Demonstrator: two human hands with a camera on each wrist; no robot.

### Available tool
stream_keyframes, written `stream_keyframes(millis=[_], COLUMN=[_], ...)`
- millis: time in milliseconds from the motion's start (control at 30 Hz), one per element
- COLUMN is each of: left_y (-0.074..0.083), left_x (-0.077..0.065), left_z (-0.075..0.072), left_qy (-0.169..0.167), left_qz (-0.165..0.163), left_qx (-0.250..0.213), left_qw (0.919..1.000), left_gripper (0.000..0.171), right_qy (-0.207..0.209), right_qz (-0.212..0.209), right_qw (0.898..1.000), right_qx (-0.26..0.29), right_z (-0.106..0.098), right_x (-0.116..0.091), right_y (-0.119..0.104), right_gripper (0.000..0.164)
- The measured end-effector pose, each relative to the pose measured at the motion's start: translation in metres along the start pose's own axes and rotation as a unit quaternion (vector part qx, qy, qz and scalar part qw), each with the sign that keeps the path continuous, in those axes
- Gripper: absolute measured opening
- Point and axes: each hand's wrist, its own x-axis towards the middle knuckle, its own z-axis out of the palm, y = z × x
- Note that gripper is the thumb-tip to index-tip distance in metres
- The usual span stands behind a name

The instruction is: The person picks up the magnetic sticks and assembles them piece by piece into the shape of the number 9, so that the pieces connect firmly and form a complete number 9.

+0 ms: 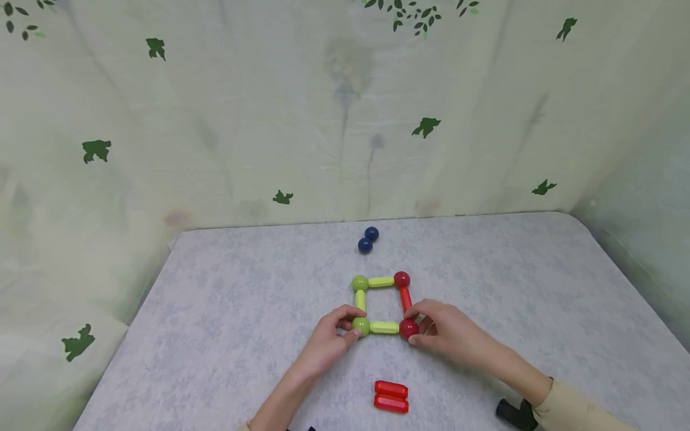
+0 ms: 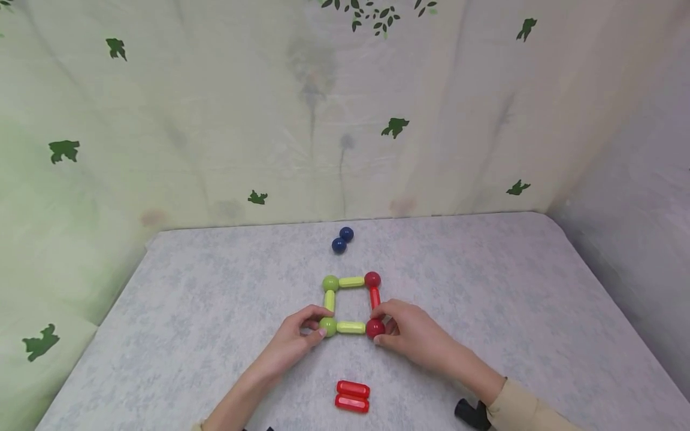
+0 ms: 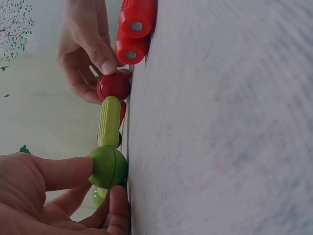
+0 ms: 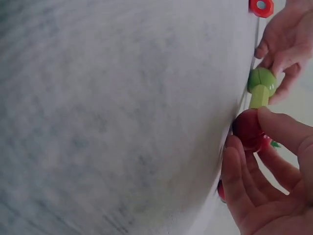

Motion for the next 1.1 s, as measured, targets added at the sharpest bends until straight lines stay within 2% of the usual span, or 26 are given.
stream_keyframes(millis=[200, 367, 433, 633, 833, 1100], left_y=[0.001, 0.001, 0.001, 0.001, 0.0, -0.004], left_x=[0.0, 0.0, 0.0, 0.0, 0.0, 0.004], left_z=[-0.001, -0.002, -0.002, -0.001, -0.001, 0.002], left_qy=[-0.003, -0.003, -0.002, -0.002, -0.002, 0.008], left_qz=[-0.003, -0.004, -0.004, -0.007, -0.009, -0.014], left_qx=[-0.004, -0.007, -0.007, -0.008, -0.013, -0.026], left_qw=[1.0, 1.0, 1.0, 0.9999, 0.9999, 0.9995], left_gripper=[0.03, 0.03, 0.03, 0.03, 0.03, 0.03], right_qy=[0.015, 0.08, 0.09, 0.068, 0.055, 0.032], right_qz=[0.025, 0.05, 0.071, 0.138, 0.159, 0.174], right_qw=[1.0, 0.995, 0.993, 0.988, 0.984, 0.979], right_qx=[0.0, 0.009, 0.016, 0.033, 0.064, 0.103], right_z=[-0.001, -0.007, -0.009, -0.006, -0.007, -0.01], right_x=[0.002, 0.016, 0.024, 0.045, 0.053, 0.053], right_y=[0.0, 0.002, 0.003, 0.001, 0.005, 0.007], right_gripper=[0.028, 0.018, 0.017, 0.022, 0.017, 0.017])
